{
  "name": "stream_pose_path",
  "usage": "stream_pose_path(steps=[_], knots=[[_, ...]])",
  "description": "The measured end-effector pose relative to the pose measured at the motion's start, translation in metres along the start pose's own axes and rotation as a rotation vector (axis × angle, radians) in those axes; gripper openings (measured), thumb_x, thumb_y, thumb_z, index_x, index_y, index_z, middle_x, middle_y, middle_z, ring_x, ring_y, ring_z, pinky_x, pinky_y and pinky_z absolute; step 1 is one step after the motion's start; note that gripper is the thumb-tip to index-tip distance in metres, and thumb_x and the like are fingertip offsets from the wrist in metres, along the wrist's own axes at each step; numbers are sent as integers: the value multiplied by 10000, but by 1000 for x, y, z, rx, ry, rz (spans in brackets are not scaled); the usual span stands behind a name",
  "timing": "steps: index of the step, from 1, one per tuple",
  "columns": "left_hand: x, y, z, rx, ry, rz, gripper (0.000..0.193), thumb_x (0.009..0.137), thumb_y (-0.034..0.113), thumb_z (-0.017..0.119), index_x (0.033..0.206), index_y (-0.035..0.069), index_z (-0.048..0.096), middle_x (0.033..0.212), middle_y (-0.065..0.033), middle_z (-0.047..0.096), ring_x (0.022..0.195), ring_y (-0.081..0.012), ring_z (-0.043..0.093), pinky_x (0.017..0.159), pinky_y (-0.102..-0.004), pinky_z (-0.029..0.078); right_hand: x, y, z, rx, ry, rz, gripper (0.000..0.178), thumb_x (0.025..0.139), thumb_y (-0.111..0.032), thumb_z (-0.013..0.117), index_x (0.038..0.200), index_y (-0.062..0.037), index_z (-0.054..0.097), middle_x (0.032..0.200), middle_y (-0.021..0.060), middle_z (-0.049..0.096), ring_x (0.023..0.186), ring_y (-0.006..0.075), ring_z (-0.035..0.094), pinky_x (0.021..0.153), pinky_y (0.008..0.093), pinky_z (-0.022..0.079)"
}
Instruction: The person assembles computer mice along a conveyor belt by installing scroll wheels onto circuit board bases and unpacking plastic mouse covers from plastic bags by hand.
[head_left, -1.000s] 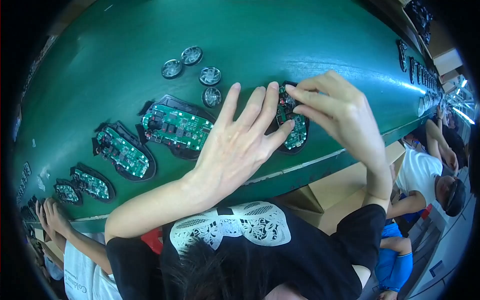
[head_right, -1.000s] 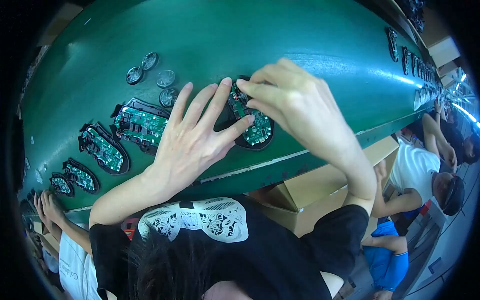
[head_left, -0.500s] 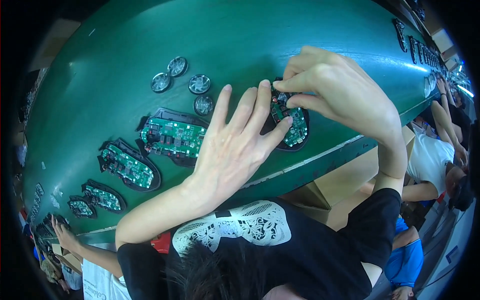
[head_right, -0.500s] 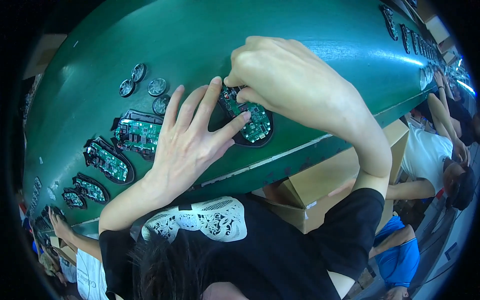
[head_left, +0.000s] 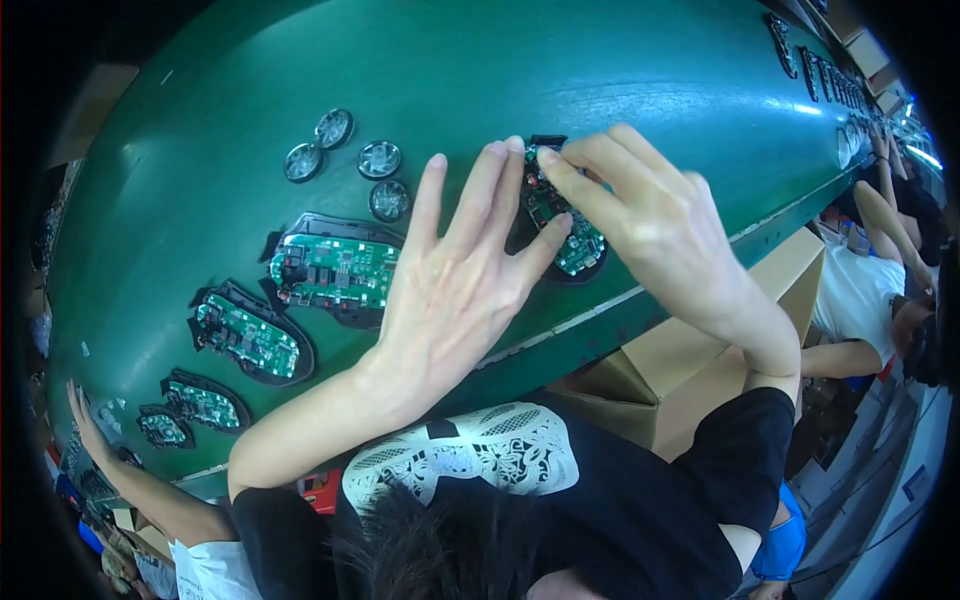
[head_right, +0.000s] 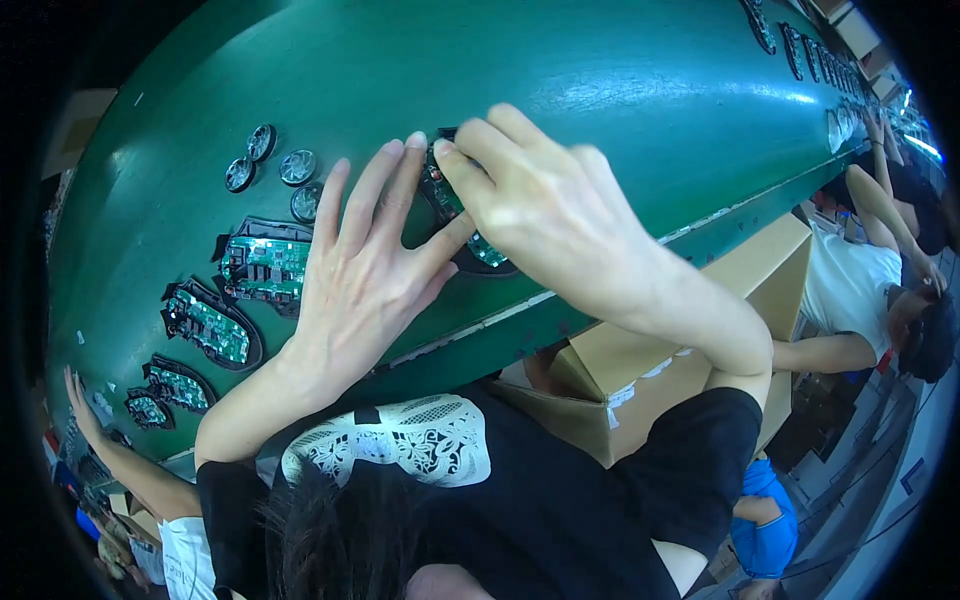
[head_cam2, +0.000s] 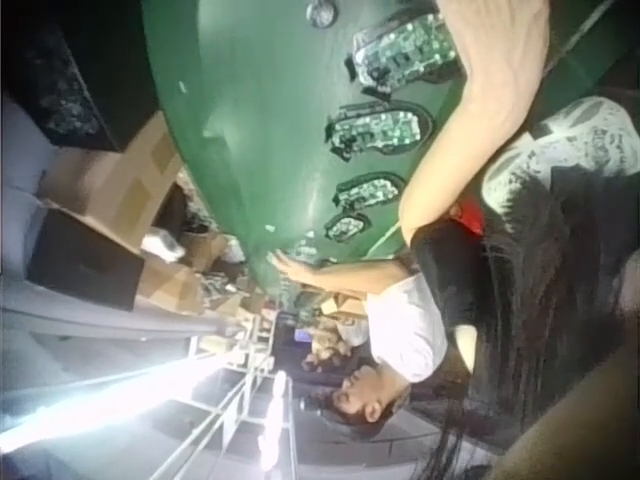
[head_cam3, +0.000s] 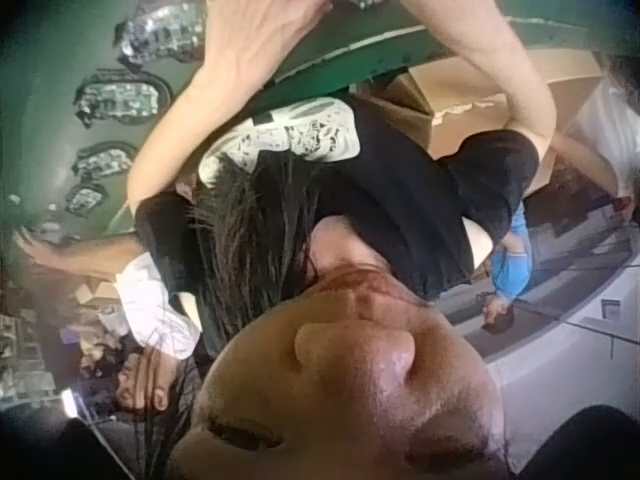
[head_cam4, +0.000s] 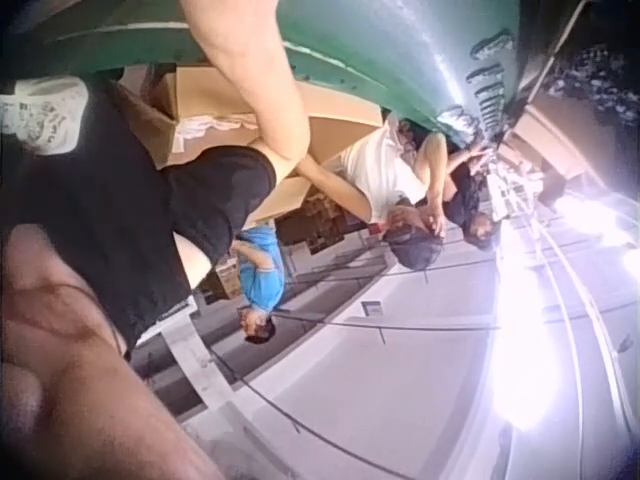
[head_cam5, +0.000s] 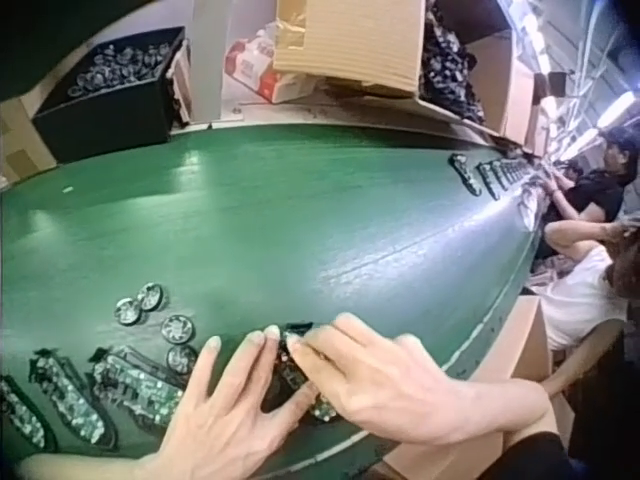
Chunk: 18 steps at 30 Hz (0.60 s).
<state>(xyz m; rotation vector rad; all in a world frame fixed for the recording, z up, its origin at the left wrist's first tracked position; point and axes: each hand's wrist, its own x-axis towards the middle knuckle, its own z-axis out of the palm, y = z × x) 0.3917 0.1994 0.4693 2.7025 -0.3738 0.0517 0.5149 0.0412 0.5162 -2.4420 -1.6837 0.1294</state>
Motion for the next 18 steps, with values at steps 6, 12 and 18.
stream_pose_path(steps=[6,12,18], knots=[[2,1,1,-22,20,15,403,828,164,617,1225,164,685,1424,-274,484,1361,-363,432,1131,-591,327,26,29,-10,212,-173,-49,90,789,-86,692,817,-1,707,875,136,662,916,338,679,743,449,548],[3,-1,2,-59,63,4,403,795,195,718,1197,186,696,1422,-246,481,1283,-348,490,1106,-589,362,-6,-10,8,-18,71,20,308,723,-66,682,1021,-2,718,918,92,622,866,230,647,596,316,554],[9,-2,0,-59,83,16,475,750,218,773,1215,213,679,1407,-201,495,1240,-316,509,1094,-594,378,-29,-8,28,-184,275,54,473,707,-42,672,1178,-10,706,1119,69,673,866,181,639,577,258,551]])
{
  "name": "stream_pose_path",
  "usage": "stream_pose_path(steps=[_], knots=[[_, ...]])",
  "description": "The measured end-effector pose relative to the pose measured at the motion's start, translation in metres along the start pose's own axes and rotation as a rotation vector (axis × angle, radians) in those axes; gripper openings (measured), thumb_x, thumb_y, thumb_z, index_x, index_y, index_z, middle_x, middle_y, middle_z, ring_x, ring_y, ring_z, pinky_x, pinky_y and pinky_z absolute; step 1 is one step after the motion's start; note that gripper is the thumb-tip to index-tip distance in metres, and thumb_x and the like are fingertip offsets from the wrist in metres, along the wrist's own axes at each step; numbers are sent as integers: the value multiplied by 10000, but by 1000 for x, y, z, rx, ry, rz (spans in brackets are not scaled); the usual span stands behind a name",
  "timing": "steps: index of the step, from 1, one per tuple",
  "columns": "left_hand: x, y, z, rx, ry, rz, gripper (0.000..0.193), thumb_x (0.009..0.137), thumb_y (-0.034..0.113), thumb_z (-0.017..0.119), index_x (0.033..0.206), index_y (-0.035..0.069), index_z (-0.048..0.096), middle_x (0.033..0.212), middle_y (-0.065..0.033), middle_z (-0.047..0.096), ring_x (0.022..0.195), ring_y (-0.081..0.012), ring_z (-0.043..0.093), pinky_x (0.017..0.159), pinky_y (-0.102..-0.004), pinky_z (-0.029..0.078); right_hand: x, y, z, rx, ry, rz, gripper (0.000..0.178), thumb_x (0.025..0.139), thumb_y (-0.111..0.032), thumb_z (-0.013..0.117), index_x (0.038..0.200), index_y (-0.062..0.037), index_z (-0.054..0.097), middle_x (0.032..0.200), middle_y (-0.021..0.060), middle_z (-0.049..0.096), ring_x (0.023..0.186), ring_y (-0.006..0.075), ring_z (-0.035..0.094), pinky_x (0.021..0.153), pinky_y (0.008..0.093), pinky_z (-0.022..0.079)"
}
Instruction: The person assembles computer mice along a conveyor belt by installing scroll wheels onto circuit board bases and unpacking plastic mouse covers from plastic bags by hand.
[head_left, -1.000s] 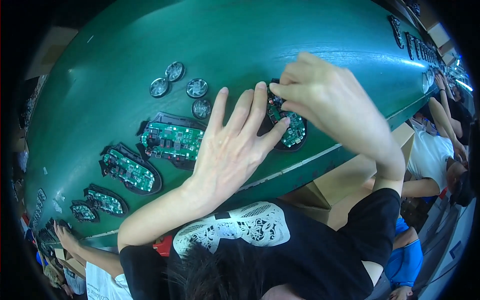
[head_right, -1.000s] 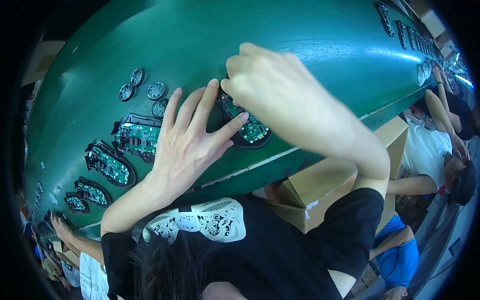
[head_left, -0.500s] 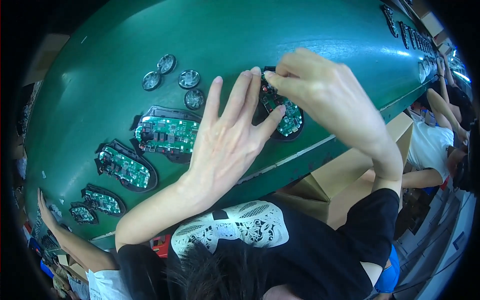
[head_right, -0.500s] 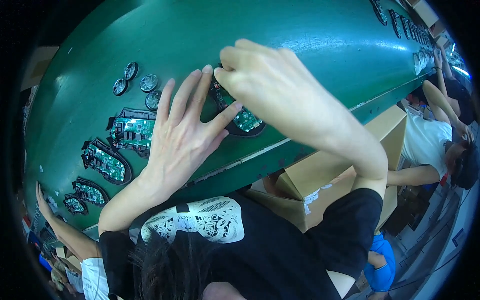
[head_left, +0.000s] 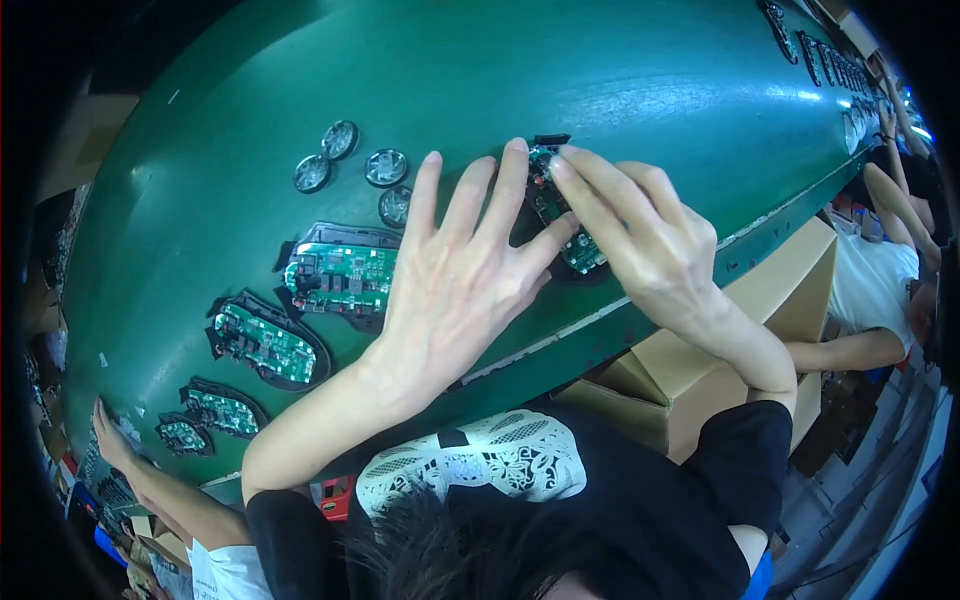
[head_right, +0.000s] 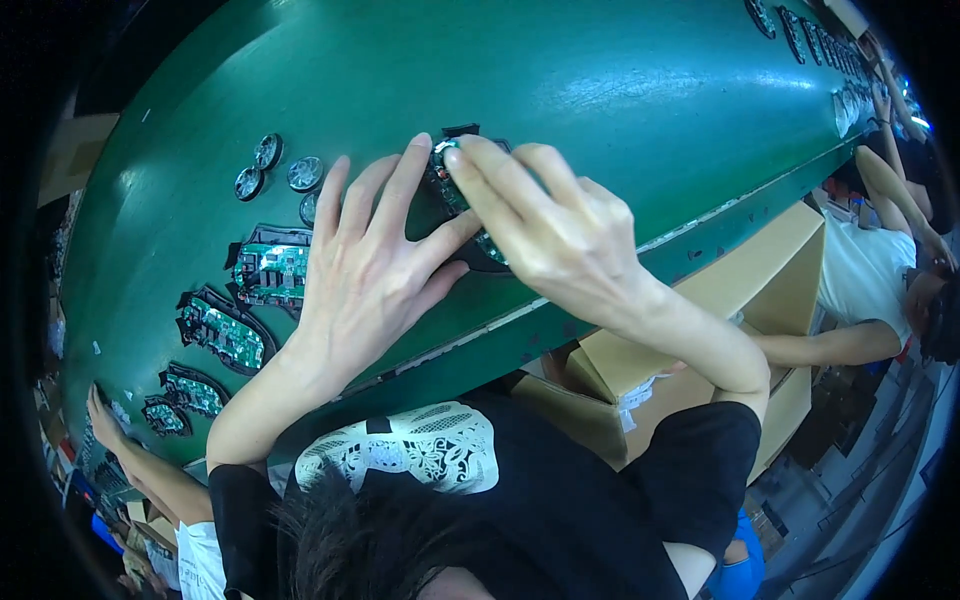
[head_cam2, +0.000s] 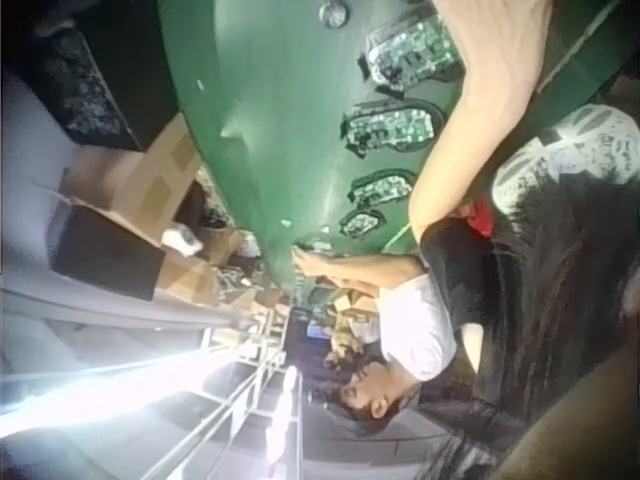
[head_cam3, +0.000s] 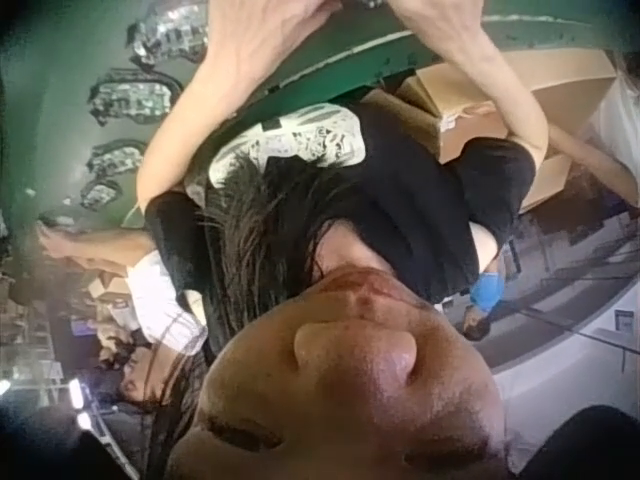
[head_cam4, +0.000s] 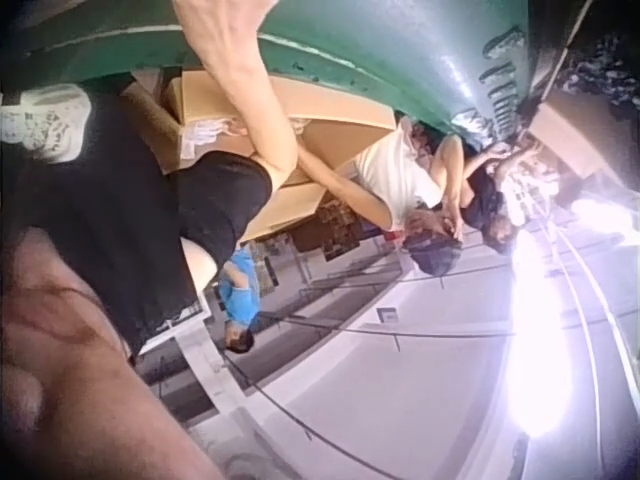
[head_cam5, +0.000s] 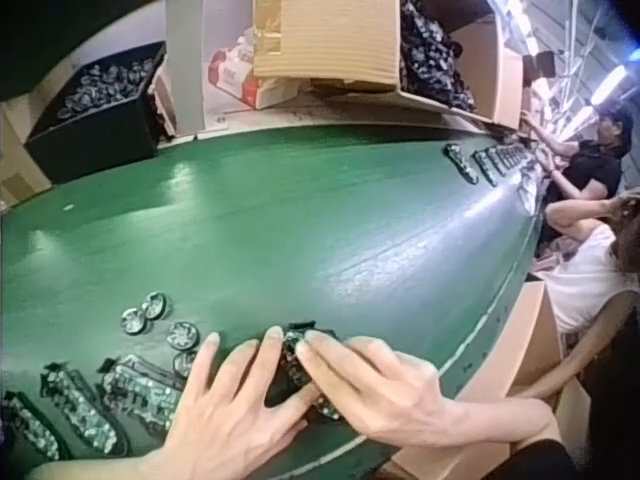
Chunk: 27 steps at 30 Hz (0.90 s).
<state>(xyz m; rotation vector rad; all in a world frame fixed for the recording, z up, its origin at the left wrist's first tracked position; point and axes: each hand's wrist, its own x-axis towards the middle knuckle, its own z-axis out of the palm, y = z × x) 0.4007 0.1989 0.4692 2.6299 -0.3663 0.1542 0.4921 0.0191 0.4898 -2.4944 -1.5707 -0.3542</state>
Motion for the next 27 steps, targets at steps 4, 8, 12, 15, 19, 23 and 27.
stream_pose_path(steps=[4,8,12,15,19,23,27], knots=[[0,-1,-3,-10,-14,-10,467,753,227,773,1210,214,679,1394,-191,507,1217,-314,517,1092,-601,377,14,2,10,26,-69,8,488,707,-30,664,1192,3,696,1230,98,667,937,205,647,637,273,560],[-1,-2,1,23,-50,-39,524,715,278,818,1219,291,674,1496,-154,435,1293,-313,474,1128,-580,327,6,2,5,17,-55,-11,486,734,-32,662,1217,23,683,1288,115,645,1020,207,641,619,259,536],[0,-1,2,38,-64,-58,529,704,279,822,1212,290,675,1504,-159,425,1281,-314,483,1131,-580,324,-16,1,4,-55,-73,-60,516,761,-32,660,1275,17,656,1324,129,635,1067,223,641,637,258,529],[5,-1,-1,22,-5,-4,437,775,185,711,1210,203,671,1379,-193,520,1147,-301,555,1073,-601,403,-4,4,8,-27,-26,-31,506,766,-36,659,1269,19,657,1320,135,635,1071,226,637,631,263,522],[8,0,-1,37,-40,-13,483,758,247,751,1230,236,646,1390,-174,507,1236,-297,510,1097,-609,368,7,11,10,70,-83,32,500,770,-35,655,1267,22,654,1319,143,633,1083,239,631,639,276,520],[7,3,0,44,-98,-45,499,734,316,809,1215,304,675,1562,-178,372,1409,-334,362,1177,-566,249,-20,5,-1,3,-63,12,471,792,-52,653,1260,0,666,1343,143,619,1085,254,629,652,291,526],[10,3,-3,39,-149,-38,534,773,323,792,1290,331,656,1582,-194,344,1411,-356,355,1177,-565,242,-35,10,-6,21,-90,35,431,815,-57,650,1243,-37,693,1356,113,622,1062,242,638,639,285,526]])
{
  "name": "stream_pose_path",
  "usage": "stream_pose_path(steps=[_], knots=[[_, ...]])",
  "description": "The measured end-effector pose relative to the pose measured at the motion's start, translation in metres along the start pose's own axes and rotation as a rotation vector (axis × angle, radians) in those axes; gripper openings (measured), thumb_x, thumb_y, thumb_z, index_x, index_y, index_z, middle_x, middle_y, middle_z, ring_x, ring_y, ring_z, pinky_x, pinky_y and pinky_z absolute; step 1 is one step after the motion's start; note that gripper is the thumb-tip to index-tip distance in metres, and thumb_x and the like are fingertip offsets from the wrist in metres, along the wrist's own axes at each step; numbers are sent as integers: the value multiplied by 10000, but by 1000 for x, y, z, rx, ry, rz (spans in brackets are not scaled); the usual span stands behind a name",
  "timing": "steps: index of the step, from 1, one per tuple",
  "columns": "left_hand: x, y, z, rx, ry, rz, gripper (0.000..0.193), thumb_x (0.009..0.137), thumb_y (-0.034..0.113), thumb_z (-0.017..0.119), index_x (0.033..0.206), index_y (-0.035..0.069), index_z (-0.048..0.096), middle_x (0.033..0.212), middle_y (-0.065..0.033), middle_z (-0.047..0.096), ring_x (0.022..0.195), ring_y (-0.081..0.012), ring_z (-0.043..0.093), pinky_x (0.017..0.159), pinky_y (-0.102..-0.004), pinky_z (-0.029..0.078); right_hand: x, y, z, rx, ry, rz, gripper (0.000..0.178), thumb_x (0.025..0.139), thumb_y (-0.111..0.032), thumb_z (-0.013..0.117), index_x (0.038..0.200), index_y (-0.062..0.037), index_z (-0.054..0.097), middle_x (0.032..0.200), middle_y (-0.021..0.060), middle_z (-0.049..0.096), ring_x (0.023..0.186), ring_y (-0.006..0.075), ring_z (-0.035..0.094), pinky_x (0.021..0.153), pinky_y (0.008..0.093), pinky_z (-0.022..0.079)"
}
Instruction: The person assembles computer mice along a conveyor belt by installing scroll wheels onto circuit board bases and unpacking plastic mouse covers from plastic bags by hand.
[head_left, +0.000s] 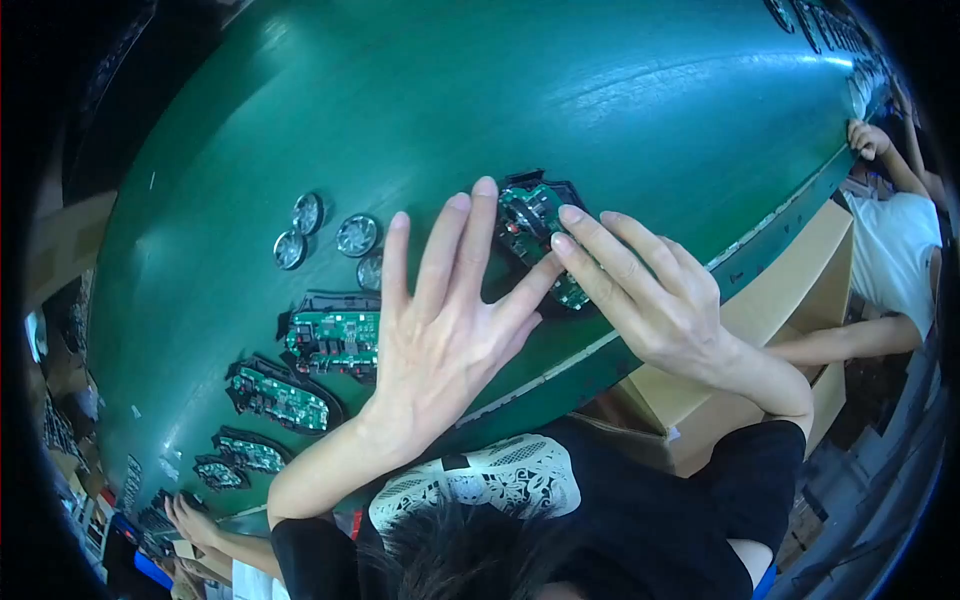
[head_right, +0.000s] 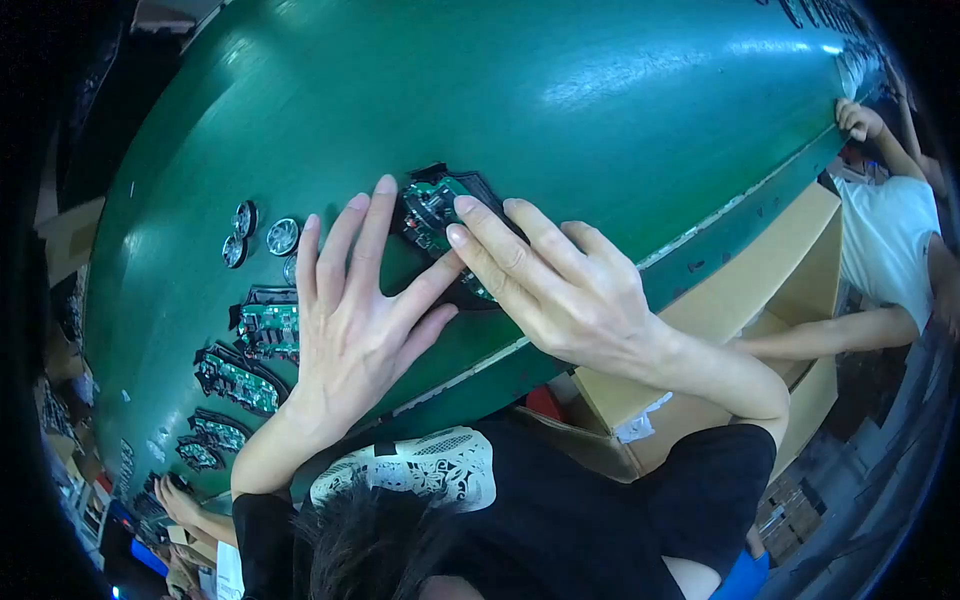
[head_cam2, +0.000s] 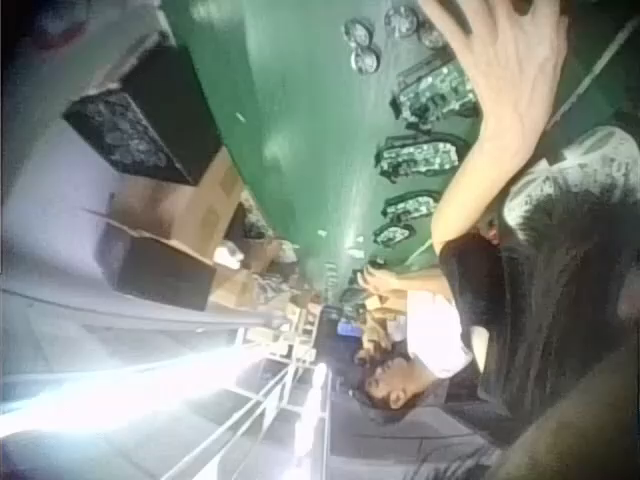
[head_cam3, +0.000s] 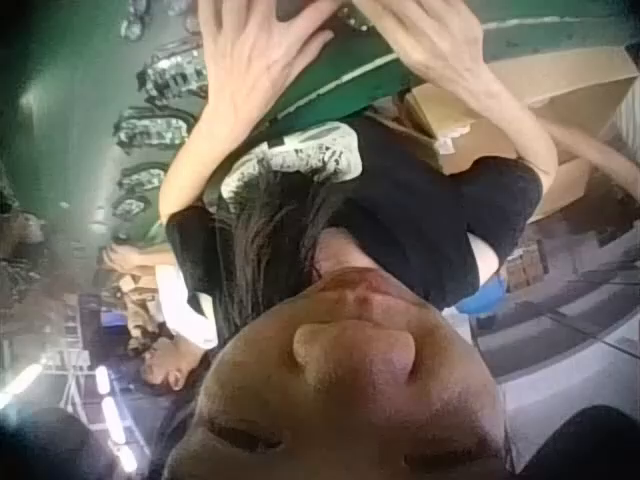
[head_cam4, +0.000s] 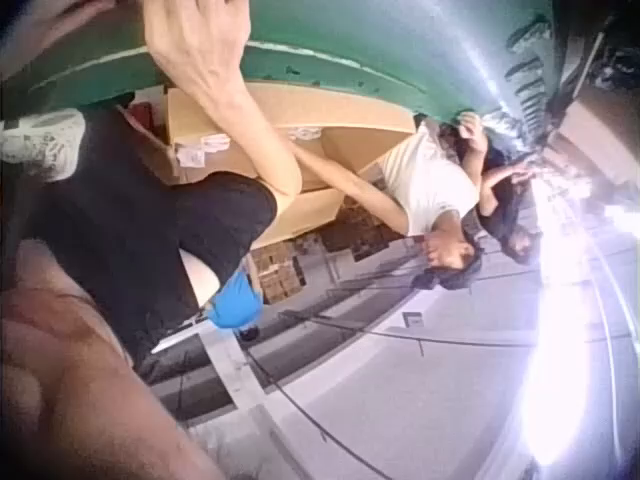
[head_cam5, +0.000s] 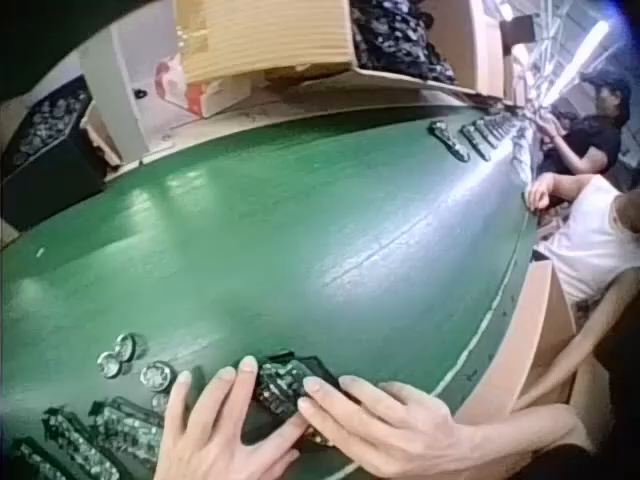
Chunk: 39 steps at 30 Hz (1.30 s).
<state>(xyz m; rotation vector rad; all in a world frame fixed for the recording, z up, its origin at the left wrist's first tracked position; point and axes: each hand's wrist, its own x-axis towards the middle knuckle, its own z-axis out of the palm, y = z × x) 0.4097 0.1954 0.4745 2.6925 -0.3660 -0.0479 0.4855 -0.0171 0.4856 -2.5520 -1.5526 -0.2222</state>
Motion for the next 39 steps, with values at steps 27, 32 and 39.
stream_pose_path(steps=[27,32,39], knots=[[5,-3,-4,1,-24,48,597,786,295,796,1354,361,622,1548,-199,366,1292,-347,472,1142,-576,292,-5,9,-24,300,54,323,384,678,50,784,1043,-64,748,976,74,687,813,227,630,623,317,504],[9,1,-3,20,-49,67,620,786,274,802,1370,364,613,1554,-217,351,1267,-352,478,1130,-576,307,-19,5,-10,519,63,396,182,722,-69,832,864,-73,718,822,26,631,704,178,601,517,300,488],[13,3,-5,56,-90,45,636,784,250,803,1379,361,608,1569,-217,325,1263,-350,474,1123,-579,317,-11,4,-4,586,46,455,176,717,-53,834,838,-62,707,809,22,641,700,177,604,525,303,500]])
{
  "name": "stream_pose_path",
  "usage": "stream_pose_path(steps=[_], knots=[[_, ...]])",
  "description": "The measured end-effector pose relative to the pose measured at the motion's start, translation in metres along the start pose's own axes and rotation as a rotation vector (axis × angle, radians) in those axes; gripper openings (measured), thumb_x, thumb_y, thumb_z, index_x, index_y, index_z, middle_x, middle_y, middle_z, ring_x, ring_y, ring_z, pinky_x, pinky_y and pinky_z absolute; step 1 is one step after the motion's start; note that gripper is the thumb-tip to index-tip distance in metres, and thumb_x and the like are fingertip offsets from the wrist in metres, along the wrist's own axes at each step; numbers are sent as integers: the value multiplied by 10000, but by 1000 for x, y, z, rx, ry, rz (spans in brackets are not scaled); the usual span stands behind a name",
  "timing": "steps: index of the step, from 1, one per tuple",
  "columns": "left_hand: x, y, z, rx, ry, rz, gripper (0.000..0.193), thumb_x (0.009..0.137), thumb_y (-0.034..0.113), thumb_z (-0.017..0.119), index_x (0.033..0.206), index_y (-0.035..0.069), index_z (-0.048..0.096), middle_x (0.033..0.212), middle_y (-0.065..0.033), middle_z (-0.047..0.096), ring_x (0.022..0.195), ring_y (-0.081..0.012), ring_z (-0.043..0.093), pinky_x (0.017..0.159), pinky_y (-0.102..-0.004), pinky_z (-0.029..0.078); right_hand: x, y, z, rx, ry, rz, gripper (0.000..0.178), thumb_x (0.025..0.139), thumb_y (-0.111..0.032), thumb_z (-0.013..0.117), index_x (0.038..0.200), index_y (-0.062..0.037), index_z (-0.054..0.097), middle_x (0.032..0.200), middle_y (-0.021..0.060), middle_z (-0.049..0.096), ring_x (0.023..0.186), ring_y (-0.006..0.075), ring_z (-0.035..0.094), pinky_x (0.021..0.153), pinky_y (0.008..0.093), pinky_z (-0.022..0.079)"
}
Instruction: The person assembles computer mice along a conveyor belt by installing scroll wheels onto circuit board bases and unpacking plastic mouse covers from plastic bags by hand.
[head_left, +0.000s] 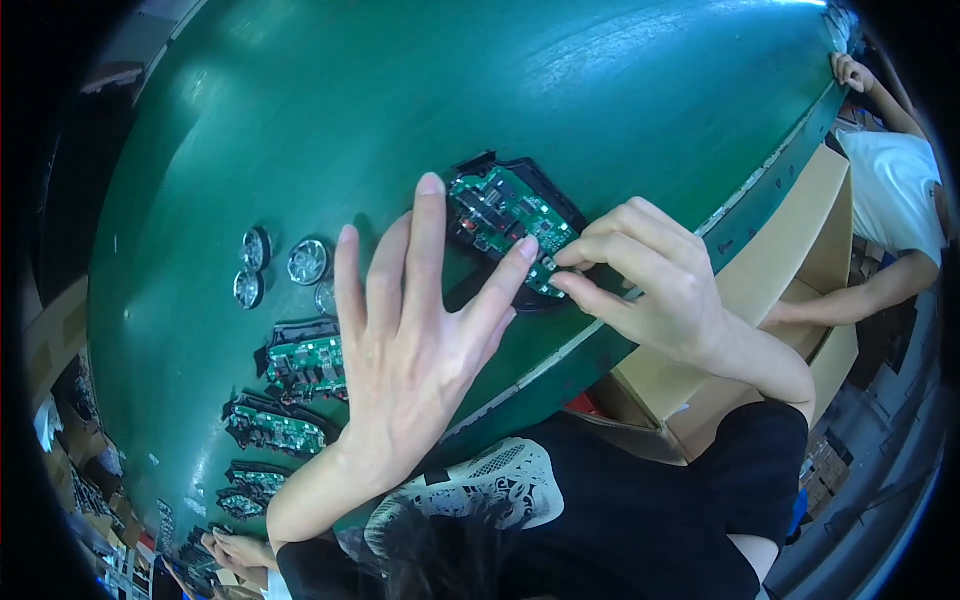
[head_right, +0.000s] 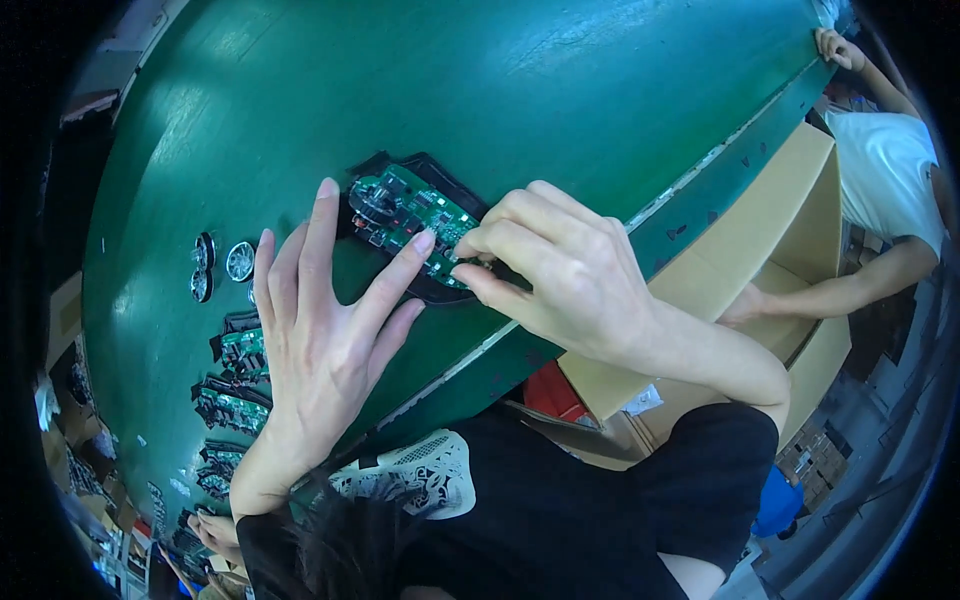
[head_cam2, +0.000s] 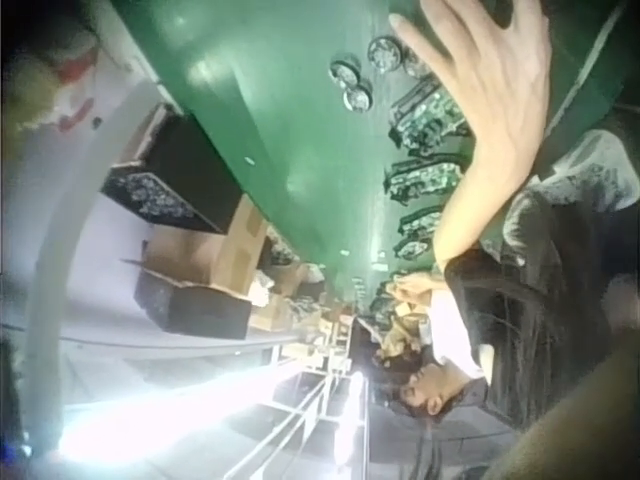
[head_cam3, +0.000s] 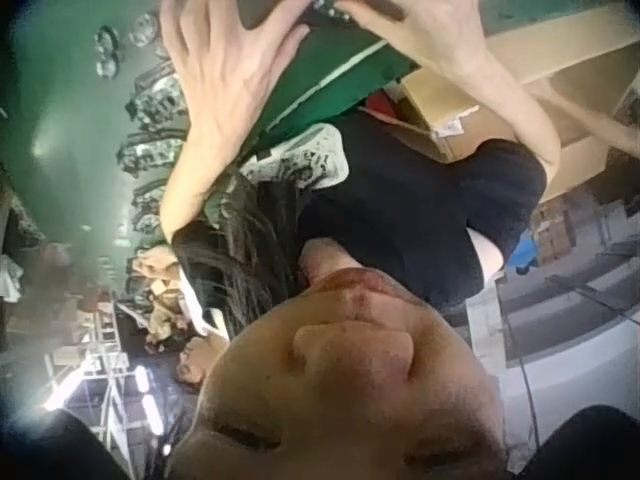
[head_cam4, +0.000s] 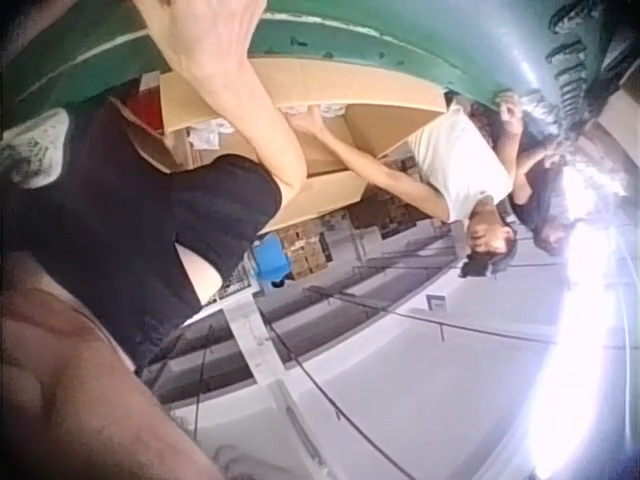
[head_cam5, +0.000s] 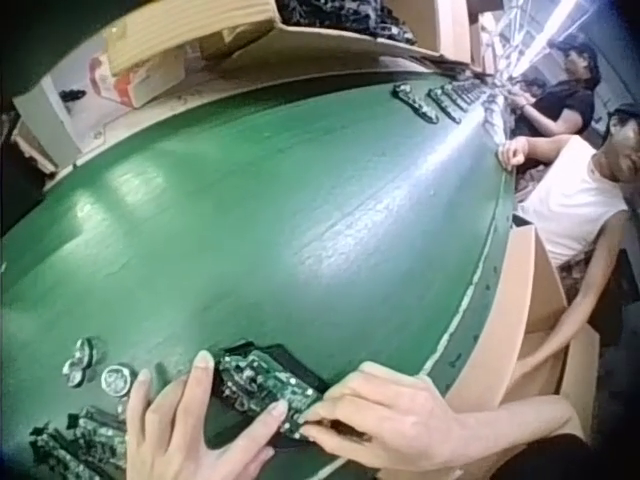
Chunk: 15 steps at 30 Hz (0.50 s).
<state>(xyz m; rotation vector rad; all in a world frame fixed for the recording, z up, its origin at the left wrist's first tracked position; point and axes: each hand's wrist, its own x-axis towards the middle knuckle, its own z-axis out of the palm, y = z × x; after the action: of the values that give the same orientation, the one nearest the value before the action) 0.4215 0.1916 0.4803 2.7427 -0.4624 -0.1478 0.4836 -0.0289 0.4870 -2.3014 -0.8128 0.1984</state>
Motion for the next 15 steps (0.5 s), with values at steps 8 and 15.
stream_pose_path(steps=[8,15], knots=[[-3,-4,4,-22,50,27,637,786,244,800,1381,365,608,1554,-221,341,1248,-358,480,1114,-577,329,-1,-10,11,57,39,88,168,715,-25,817,829,-41,694,776,41,637,693,199,624,557,327,513],[-3,-4,2,-24,38,34,644,777,234,806,1378,361,611,1558,-224,331,1248,-359,480,1108,-579,338,1,-15,5,-62,22,24,166,730,-22,800,864,-19,701,782,58,637,694,210,639,573,324,526]])
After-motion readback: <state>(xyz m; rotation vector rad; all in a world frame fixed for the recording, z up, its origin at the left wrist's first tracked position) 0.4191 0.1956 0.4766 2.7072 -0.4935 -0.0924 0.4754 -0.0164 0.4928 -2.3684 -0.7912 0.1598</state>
